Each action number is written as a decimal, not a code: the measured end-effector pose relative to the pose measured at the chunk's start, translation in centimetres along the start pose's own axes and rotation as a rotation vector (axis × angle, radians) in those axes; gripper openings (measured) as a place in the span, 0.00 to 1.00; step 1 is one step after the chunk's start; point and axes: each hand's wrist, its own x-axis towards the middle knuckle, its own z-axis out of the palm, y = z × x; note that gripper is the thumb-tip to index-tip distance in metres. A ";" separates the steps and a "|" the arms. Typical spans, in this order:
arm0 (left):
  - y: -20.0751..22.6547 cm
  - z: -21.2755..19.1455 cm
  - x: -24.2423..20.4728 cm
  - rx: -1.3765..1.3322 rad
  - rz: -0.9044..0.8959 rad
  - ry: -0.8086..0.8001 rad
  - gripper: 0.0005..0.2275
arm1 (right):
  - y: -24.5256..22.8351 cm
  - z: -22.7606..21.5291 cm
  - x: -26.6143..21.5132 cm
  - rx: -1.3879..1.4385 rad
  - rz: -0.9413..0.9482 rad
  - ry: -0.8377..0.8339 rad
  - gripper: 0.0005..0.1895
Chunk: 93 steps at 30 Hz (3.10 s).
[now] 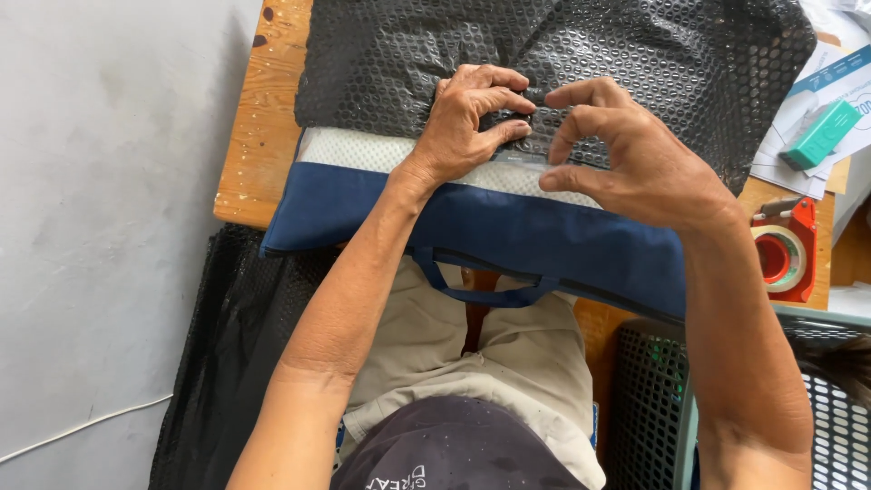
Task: Wrapping a pillow in black bubble wrap and securing it with tape for shipping
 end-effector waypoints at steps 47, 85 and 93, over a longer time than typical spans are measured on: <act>-0.3 -0.9 -0.5 -0.016 -0.008 -0.182 0.35 | 2.7 4.7 0.3 -0.188 0.039 0.171 0.06; 0.1 -0.8 -0.5 0.008 0.029 -0.211 0.19 | 3.3 8.8 -1.4 -0.526 -0.128 0.583 0.16; -0.2 -0.5 -0.6 -0.012 0.026 -0.189 0.14 | 3.3 9.1 -1.3 -0.504 -0.092 0.597 0.17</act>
